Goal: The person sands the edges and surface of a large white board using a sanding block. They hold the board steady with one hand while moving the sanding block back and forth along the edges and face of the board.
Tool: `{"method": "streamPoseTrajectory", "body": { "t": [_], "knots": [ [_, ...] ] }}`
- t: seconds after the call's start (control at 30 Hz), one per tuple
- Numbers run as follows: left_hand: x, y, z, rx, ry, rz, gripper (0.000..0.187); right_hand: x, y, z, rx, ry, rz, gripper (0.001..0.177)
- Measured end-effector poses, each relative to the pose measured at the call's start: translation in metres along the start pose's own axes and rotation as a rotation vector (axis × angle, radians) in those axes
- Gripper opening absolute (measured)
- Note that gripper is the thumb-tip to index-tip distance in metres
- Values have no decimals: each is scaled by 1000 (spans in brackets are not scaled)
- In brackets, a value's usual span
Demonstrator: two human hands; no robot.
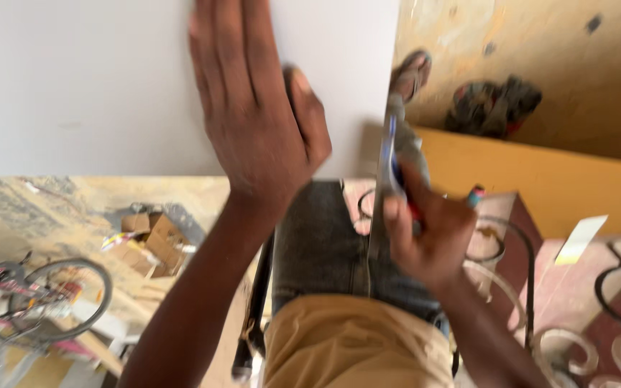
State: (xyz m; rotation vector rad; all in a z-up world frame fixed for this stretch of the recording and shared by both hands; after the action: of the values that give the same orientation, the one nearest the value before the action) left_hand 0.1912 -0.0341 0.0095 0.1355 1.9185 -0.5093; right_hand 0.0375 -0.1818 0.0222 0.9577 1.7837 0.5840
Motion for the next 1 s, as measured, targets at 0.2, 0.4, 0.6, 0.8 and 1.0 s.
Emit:
{"method": "streamPoseTrajectory", "body": {
  "t": [0.2, 0.4, 0.6, 0.8, 1.0],
  "knots": [
    [1, -3, 0, -6, 47, -7, 57, -7, 13, 4, -49, -5, 8, 40],
    [0, 1, 0, -3, 35, 10, 58, -13, -4, 41, -70, -39, 51, 39],
    [1, -1, 1, 2, 74, -4, 59, -14, 10, 46, -101, -63, -114, 42],
    [-4, -5, 3, -3, 72, -15, 60, -46, -3, 118, -171, -73, 140, 37],
    [-6, -4, -5, 9, 21, -69, 58, -25, 20, 63, -187, -63, 89, 40]
  ]
}}
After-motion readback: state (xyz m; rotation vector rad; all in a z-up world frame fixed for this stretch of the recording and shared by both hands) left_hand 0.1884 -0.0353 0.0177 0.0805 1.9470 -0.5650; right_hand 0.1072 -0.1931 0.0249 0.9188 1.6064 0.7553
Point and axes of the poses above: each hand's wrist, its own z-axis towards the middle knuckle, its own x-axis out of the palm, y = z × x, the point moved 8 cm from there along z, towards the middle knuckle, and after that the axes turned 14 degrees about y, right-handed, at the moved point
